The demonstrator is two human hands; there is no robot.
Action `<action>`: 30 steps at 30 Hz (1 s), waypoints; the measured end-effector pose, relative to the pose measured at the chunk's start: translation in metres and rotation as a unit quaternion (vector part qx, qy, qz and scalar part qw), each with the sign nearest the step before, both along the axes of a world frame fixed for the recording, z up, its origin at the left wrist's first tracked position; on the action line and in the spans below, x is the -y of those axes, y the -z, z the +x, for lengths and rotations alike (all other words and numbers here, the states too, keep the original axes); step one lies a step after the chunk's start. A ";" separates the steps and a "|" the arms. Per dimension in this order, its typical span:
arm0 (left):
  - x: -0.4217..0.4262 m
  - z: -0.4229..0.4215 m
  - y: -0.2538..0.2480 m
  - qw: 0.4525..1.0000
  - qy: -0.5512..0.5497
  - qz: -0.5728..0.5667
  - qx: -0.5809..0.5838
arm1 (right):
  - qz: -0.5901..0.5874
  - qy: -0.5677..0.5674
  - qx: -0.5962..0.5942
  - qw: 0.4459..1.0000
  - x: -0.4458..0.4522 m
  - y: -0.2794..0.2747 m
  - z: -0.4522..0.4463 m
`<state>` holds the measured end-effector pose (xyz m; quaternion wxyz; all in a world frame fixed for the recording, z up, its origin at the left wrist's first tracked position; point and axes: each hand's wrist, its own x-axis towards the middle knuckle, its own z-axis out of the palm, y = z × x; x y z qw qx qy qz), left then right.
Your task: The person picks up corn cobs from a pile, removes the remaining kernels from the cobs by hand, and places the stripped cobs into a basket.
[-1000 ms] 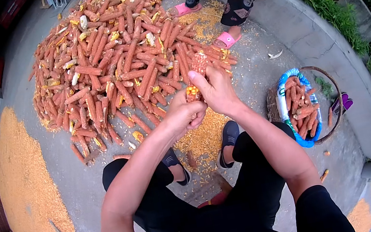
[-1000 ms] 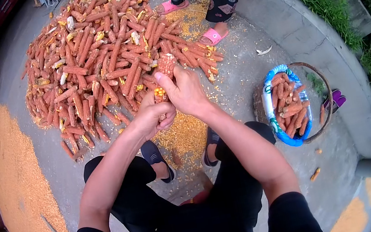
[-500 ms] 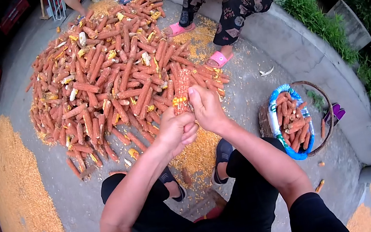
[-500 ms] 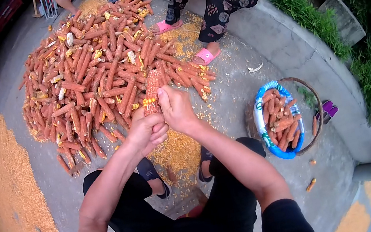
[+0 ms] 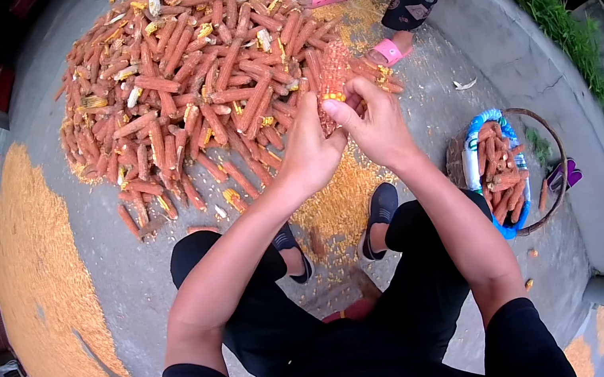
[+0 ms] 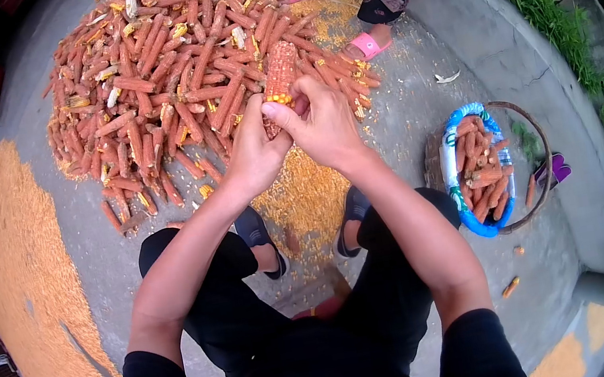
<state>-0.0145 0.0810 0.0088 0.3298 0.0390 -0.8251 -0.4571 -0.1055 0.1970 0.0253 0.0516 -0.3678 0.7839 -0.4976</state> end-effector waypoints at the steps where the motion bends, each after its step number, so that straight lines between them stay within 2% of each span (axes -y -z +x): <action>1: -0.004 0.001 0.001 0.998 -0.011 -0.008 0.064 | 0.017 0.019 -0.017 1.000 0.002 -0.003 0.003; 3: -0.012 0.009 -0.002 0.980 -0.031 -0.026 0.193 | 0.050 0.059 -0.048 0.996 0.007 -0.007 0.011; 7: -0.016 0.013 -0.014 0.980 -0.059 -0.051 0.185 | 0.020 0.086 -0.091 0.992 0.010 -0.002 0.010; 10: -0.011 0.012 -0.008 0.981 -0.027 -0.027 0.188 | -0.089 0.031 -0.070 0.993 0.013 0.011 0.006; 13: -0.005 0.006 -0.006 0.984 0.067 0.077 0.145 | -0.038 0.025 -0.078 0.996 0.004 0.008 0.001; 15: -0.005 0.008 -0.010 0.943 0.126 0.258 0.171 | -0.079 0.025 -0.078 0.994 0.002 0.005 0.003; 18: -0.007 0.006 -0.028 0.833 0.203 0.487 0.168 | -0.107 0.033 -0.051 0.992 0.006 0.003 0.000; 23: 0.009 0.013 -0.030 0.699 0.319 0.610 0.192 | -0.130 0.007 0.007 0.991 0.004 0.012 -0.002; 26: 0.019 0.010 -0.016 0.599 0.384 0.685 0.156 | -0.193 -0.036 0.153 0.969 0.004 0.011 -0.003; 29: 0.027 0.011 -0.020 0.549 0.438 0.700 0.130 | -0.193 -0.062 0.212 0.956 -0.003 0.014 -0.010; 30: 0.027 0.012 -0.021 0.545 0.446 0.698 0.131 | -0.154 -0.067 0.199 0.966 -0.007 0.011 -0.013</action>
